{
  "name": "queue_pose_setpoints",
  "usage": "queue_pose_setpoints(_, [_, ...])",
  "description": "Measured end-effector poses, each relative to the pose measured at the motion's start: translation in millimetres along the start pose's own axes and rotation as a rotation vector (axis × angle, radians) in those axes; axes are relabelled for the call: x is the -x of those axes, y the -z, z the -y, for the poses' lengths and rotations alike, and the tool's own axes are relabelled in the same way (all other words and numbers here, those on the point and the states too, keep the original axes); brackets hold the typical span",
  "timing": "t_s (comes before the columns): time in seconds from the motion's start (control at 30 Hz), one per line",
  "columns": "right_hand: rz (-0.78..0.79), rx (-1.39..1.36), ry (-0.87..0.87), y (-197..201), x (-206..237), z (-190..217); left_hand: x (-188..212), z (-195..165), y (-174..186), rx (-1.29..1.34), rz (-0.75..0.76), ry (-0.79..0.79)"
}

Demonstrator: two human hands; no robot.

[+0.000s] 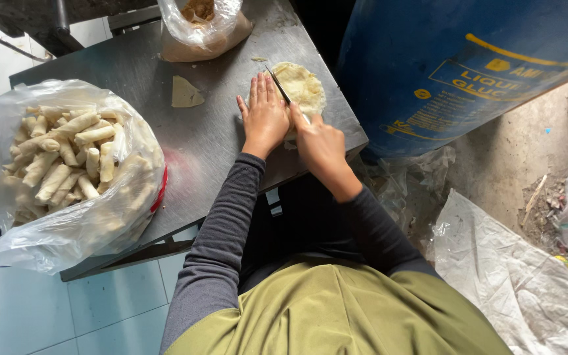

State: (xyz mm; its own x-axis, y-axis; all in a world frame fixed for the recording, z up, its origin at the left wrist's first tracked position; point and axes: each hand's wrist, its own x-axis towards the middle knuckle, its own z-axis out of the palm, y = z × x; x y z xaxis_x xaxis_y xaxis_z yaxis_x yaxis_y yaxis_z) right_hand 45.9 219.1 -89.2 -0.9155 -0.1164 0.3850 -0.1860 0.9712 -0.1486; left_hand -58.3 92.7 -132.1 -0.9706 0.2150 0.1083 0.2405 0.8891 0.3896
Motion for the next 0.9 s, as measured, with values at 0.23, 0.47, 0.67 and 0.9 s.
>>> queue_pose_setpoints(0.23, [0.047,0.044,-0.044,17,27,-2,-1,3,-1,0.023,-0.030,-0.025])
queue_pose_setpoints(0.47, [0.108,-0.016,-0.095,88,101,6,-1,7,-10,0.023,-0.047,-0.042])
queue_pose_setpoints(0.67, [0.272,-0.110,-0.183,180,139,-15,1,2,0,0.140,-0.075,-0.021])
queue_pose_setpoints(0.9, [-0.155,-0.430,-0.019,170,15,-23,-4,12,21,0.208,-0.278,0.035])
